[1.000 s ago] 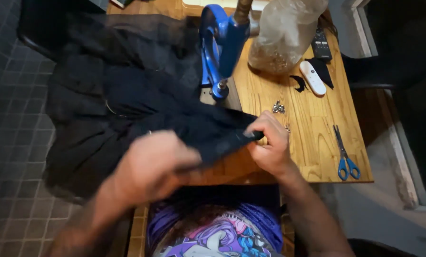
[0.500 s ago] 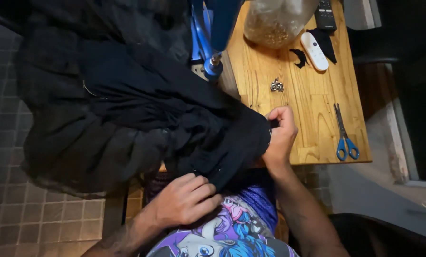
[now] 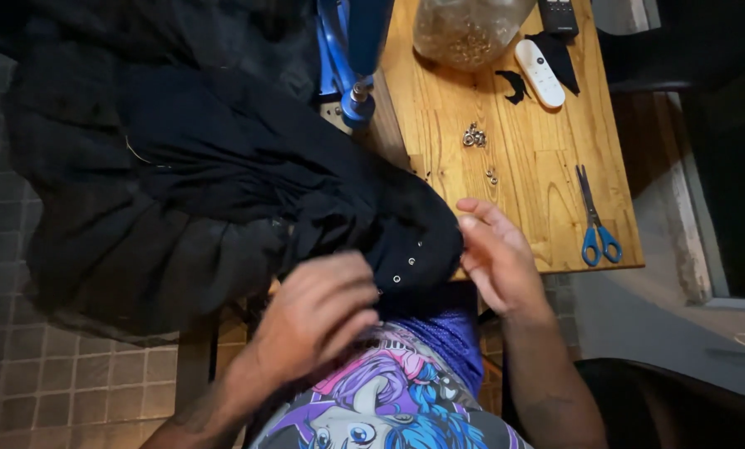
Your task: Attaching metal eyelets to a black garment using a manual hand press on a wooden workbench.
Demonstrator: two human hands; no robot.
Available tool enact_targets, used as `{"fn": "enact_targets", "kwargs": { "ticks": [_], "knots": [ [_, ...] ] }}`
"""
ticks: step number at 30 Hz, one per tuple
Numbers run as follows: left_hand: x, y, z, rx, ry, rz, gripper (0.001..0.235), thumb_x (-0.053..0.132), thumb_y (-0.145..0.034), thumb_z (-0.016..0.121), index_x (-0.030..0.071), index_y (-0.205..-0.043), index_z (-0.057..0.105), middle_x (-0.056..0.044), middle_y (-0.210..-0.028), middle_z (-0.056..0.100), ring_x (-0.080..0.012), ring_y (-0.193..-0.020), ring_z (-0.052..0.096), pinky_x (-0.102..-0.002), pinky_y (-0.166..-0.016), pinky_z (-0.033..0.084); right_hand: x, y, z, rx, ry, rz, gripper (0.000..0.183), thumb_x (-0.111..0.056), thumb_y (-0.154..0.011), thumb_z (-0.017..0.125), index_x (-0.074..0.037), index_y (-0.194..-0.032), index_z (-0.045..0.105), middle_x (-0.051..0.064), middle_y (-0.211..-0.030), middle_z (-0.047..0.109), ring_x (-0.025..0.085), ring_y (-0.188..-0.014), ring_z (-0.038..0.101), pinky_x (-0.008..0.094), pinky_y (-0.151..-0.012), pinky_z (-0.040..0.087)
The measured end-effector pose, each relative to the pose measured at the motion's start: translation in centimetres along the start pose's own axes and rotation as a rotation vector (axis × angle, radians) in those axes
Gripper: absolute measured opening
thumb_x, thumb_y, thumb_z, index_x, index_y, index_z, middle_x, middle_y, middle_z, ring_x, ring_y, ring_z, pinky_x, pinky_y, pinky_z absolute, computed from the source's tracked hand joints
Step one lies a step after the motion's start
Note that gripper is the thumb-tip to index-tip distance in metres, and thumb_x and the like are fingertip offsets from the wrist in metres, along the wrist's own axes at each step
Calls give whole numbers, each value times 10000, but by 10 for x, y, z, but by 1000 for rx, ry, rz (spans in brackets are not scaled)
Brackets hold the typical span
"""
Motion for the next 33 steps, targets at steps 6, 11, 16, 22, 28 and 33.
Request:
{"fn": "enact_targets", "kwargs": {
  "ticks": [6, 11, 16, 22, 28, 33],
  "knots": [
    [-42, 37, 11, -9, -587, -260, 477, 448, -952, 682, 71, -1244, 674, -117, -1100, 678, -357, -1101, 652, -462, -888, 518, 10, -3, -34, 142, 435, -225, 465, 14, -812, 816, 75, -1240, 645, 149, -947, 758, 168, -753, 753, 287, -612, 645],
    [-47, 56, 1, 61, -705, -396, 424, 556, -902, 723, 135, -886, 677, -18, -759, 568, -284, -851, 632, -387, -704, 495, 2, -1, -42, 293, 684, -307, 235, -25, -913, 770, -22, -1148, 765, 89, -794, 755, 113, -664, 706, 242, -591, 628],
    [-38, 58, -1, 48, -733, -535, 422, 524, -881, 753, 176, -709, 587, 2, -643, 518, -242, -711, 599, -361, -641, 481, -12, 13, -14, 390, 1026, -413, 148, -120, -923, 818, -161, -1064, 832, 46, -833, 775, 55, -754, 633, 246, -676, 548],
    [-12, 22, -17, 195, -635, -598, 722, 540, -718, 884, 110, -1235, 621, -68, -922, 596, -301, -759, 668, -404, -640, 550, -10, 18, -14, 363, 1096, -399, 116, -147, -980, 761, -174, -1072, 827, 47, -850, 763, 81, -803, 614, 275, -748, 529],
    [-45, 3, -16, 178, -760, -783, 680, 616, -910, 705, 88, -1327, 609, -131, -987, 595, -447, -722, 685, -559, -603, 561, -12, 19, -6, 338, 1031, -375, 130, -115, -980, 739, -141, -1084, 813, 51, -834, 738, 98, -794, 569, 265, -757, 518],
    [-75, 1, -27, -12, -700, -1010, 302, 506, -952, 687, 212, -1019, 699, -32, -813, 678, -402, -721, 735, -548, -627, 570, -16, 9, -14, 344, 1034, -413, 158, -125, -932, 805, -143, -1088, 806, 51, -850, 734, 100, -789, 589, 262, -757, 512]
  ]
}}
Point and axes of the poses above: each hand's wrist, its own y-axis away from the middle knuckle, its own z-axis out of the palm, x = y × z, the point moved 2 cm from there along -y, towards the middle knuckle
